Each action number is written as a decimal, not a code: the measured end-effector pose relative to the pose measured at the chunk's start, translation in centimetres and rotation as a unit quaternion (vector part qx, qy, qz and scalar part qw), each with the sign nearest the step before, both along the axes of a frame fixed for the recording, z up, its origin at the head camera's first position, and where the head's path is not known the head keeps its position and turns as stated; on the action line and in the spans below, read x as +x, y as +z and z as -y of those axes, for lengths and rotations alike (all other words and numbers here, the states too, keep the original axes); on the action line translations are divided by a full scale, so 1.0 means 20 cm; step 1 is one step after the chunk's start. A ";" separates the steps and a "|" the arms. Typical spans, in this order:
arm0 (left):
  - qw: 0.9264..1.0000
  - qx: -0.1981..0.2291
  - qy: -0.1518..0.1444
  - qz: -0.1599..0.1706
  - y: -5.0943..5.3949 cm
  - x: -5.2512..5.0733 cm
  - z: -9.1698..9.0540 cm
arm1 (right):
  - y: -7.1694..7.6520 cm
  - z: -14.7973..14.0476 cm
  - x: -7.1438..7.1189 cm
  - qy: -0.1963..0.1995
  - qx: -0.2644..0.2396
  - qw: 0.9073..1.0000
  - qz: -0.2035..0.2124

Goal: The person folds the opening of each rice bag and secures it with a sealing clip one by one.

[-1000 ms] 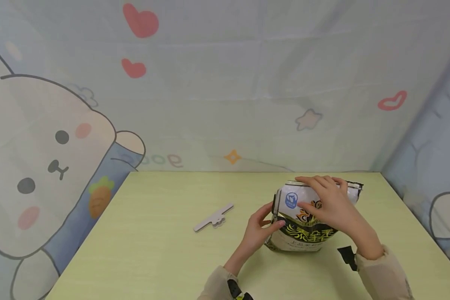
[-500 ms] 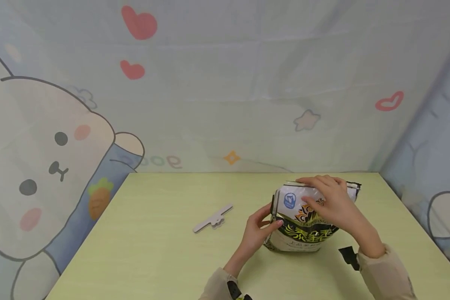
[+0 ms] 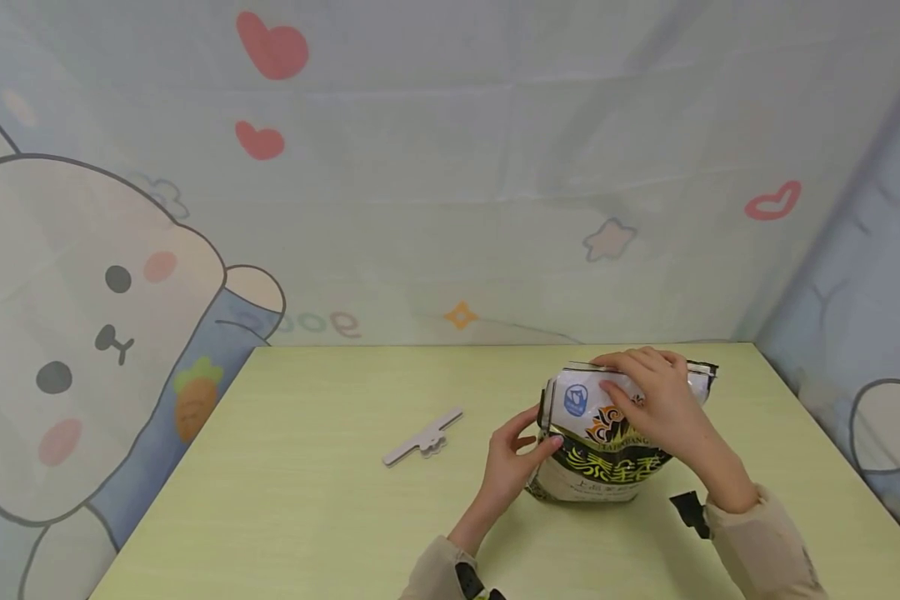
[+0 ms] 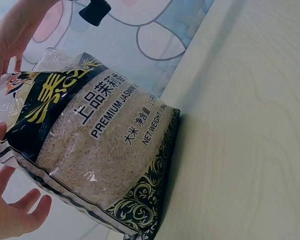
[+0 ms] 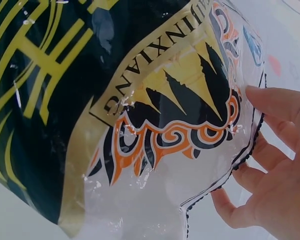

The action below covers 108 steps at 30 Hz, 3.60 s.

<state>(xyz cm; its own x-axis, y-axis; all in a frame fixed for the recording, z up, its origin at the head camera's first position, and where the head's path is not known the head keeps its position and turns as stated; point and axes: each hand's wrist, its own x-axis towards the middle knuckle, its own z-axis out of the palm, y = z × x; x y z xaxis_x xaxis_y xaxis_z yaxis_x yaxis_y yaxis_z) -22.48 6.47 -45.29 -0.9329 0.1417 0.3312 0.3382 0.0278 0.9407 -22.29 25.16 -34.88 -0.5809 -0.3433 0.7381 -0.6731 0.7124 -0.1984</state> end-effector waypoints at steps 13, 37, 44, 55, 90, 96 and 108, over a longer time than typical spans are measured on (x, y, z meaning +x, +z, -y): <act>0.998 0.017 0.037 -0.047 0.01 -0.01 -0.01 | 0.01 0.00 0.00 0.004 -0.004 1.000 -0.015; 0.999 -0.007 0.019 -0.050 0.14 0.07 0.05 | -0.02 -0.08 -0.01 0.049 0.003 0.998 -0.037; 0.989 -0.038 0.027 -0.138 0.12 0.08 0.05 | -0.02 -0.08 -0.01 0.058 -0.014 0.998 -0.035; 0.984 -0.045 0.018 -0.170 0.04 0.03 0.03 | -0.03 -0.07 -0.04 0.074 -0.024 0.994 -0.073; 0.993 -0.031 -0.109 -0.029 0.21 0.02 0.10 | -0.03 -0.06 -0.02 0.107 -0.002 0.992 -0.062; 0.992 -0.051 -0.105 -0.048 0.21 0.03 0.10 | -0.01 -0.05 0.02 0.090 -0.008 0.996 -0.010; 0.995 -0.039 -0.079 -0.050 0.08 -0.03 0.04 | 0.04 0.00 0.05 0.058 0.041 0.997 0.018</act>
<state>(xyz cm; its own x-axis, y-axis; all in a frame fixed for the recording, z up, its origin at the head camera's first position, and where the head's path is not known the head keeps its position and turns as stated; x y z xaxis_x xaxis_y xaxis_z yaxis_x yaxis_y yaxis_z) -23.17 5.75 -43.66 -0.8602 0.3123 0.4031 0.4352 0.0379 0.8995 -21.34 25.24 -34.10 -0.5587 -0.4681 0.6846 -0.7458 0.6446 -0.1678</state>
